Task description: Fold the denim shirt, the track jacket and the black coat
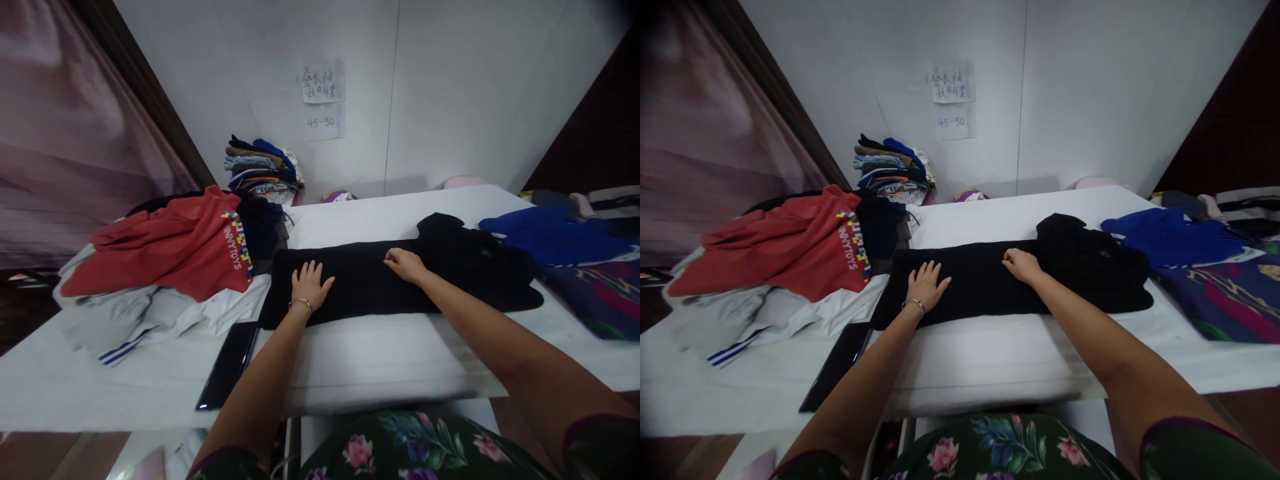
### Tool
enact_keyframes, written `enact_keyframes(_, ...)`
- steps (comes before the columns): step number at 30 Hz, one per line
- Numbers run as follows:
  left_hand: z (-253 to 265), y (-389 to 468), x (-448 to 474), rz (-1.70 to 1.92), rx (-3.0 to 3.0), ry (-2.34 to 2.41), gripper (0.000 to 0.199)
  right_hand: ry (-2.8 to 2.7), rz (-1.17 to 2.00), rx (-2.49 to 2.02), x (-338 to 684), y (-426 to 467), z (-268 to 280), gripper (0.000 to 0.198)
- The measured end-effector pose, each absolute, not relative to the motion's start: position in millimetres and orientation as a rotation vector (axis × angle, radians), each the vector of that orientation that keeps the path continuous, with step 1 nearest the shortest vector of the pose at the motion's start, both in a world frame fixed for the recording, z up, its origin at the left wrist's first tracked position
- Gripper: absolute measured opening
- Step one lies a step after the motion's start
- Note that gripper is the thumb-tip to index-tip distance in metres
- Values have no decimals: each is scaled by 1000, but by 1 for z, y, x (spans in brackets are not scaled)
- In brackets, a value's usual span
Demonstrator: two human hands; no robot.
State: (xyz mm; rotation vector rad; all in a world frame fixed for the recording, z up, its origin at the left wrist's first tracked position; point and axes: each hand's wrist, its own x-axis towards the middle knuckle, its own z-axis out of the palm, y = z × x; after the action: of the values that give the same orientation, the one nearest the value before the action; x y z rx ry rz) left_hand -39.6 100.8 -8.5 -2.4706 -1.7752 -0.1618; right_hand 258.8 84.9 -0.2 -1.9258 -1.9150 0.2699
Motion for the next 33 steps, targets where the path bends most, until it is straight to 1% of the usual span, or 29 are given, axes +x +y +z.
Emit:
enact_keyframes(4, -8, 101, -40, -165, -2474, -1774, 66, -1874, 287, -1891, 252, 88, -4, 8)
enact_keyframes(9, -9, 101, -40, -186, -2474, -1769, 66, -1654, 380, -1811, 261, 92, -12, 8)
enact_keyframes(14, -11, 101, -40, -202, -2474, -1770, 66, -1346, 453, -1661, 283, 91, -17, 22)
enact_keyframes(17, -9, 100, -40, -210, -2473, -1768, 65, -1287, 472, -1603, 287, 89, -18, 22)
enact_keyframes(21, -8, 99, -40, -215, -2477, -1776, 65, -1370, 472, -1617, 280, 88, -17, 20)
enact_keyframes(26, -8, 99, -40, -213, -2467, -1774, 65, -1579, 358, -1714, 270, 85, -13, 9)
enact_keyframes(33, -7, 98, -40, -204, -2468, -1777, 65, -1844, 229, -1860, 264, 79, -5, 11)
